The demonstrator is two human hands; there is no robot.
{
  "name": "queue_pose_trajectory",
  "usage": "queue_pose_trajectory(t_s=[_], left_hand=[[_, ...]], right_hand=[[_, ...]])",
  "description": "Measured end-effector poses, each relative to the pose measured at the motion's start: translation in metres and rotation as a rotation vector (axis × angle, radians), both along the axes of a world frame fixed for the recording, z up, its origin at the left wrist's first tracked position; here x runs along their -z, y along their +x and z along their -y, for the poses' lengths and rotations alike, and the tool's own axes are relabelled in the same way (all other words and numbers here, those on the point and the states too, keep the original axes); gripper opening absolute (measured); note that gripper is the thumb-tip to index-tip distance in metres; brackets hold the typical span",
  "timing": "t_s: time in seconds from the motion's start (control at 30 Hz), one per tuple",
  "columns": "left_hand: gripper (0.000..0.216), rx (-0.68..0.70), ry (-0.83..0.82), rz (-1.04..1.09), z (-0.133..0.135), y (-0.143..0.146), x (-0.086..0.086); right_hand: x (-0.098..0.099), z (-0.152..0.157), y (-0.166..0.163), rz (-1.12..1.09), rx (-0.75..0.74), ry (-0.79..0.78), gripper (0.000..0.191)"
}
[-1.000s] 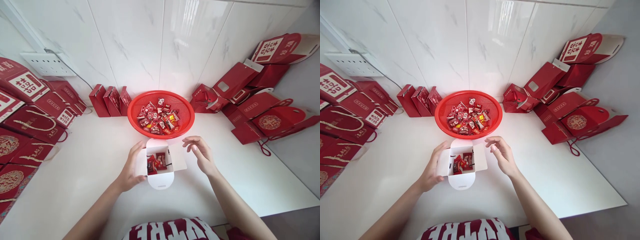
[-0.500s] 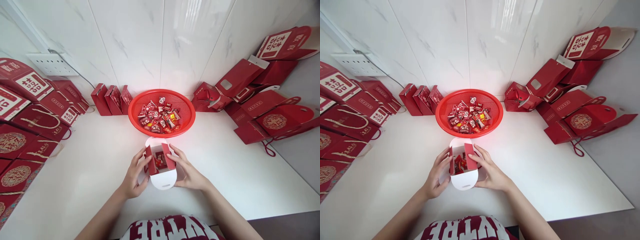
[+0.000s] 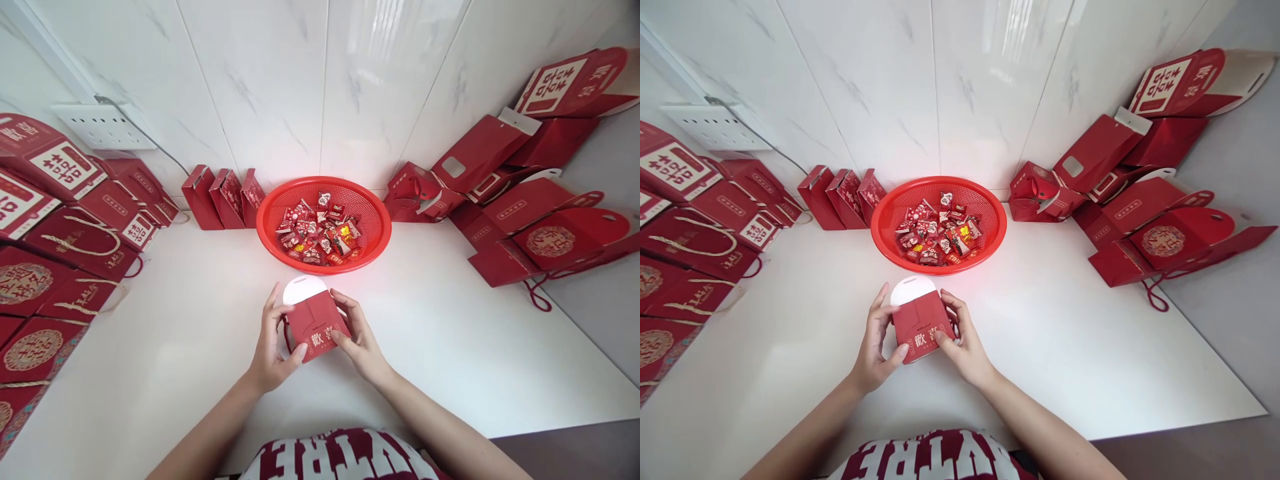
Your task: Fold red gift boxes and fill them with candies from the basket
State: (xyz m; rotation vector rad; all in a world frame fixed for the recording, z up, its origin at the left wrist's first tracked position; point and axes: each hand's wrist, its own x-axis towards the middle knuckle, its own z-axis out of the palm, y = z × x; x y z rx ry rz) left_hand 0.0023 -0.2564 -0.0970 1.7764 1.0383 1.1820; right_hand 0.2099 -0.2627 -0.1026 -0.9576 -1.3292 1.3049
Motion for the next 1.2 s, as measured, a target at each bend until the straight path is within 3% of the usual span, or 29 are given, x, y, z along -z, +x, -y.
queue_pose_trajectory(t_s=[0.07,0.13,0.27,0.37,0.43,0.5,0.6,0.83,0.93,1.07,1.13,1.2], left_hand=[[0.09,-0.002,-0.111,0.122,0.0,0.002,0.003],[0.104,0.022,-0.209,0.188,-0.002,0.002,0.004],[0.091,0.051,-0.191,0.157,-0.006,0.0,-0.003],[0.055,0.066,0.042,-0.072,-0.002,-0.002,-0.014],[0.044,0.065,0.212,-0.337,0.006,-0.002,-0.022],[0.053,0.035,0.292,-0.59,0.02,0.0,-0.03],[0.075,-0.021,0.284,-0.826,0.042,0.005,-0.036],[0.074,-0.115,0.187,-0.923,0.06,0.006,-0.044],[0.07,-0.134,0.075,-0.881,0.051,-0.018,-0.048],[0.059,-0.181,-0.108,-0.735,0.034,-0.079,-0.062],[0.057,-0.25,-0.168,-0.652,0.034,-0.115,-0.082],[0.063,-0.417,-0.154,-0.665,0.044,-0.15,-0.113]], right_hand=[[0.0,0.001,-0.002,-0.008,-0.021,-0.011,0.059],[-0.002,0.003,-0.003,-0.013,-0.048,-0.027,0.06],[-0.001,0.005,-0.002,-0.012,-0.08,-0.041,0.063],[0.003,0.007,-0.001,0.0,-0.093,-0.051,0.063],[0.005,0.009,-0.001,0.002,-0.107,-0.067,0.062],[0.005,0.013,-0.004,-0.006,-0.13,-0.094,0.06],[0.001,0.021,-0.012,-0.004,-0.177,-0.125,0.057],[0.003,0.031,-0.012,0.084,-0.272,-0.094,0.059],[0.013,0.024,0.002,0.056,-0.174,-0.1,0.054],[0.022,0.009,0.022,0.051,0.024,-0.151,0.05],[0.021,0.003,0.029,0.058,0.092,-0.194,0.05],[0.018,-0.001,0.033,0.069,0.149,-0.215,0.05]])
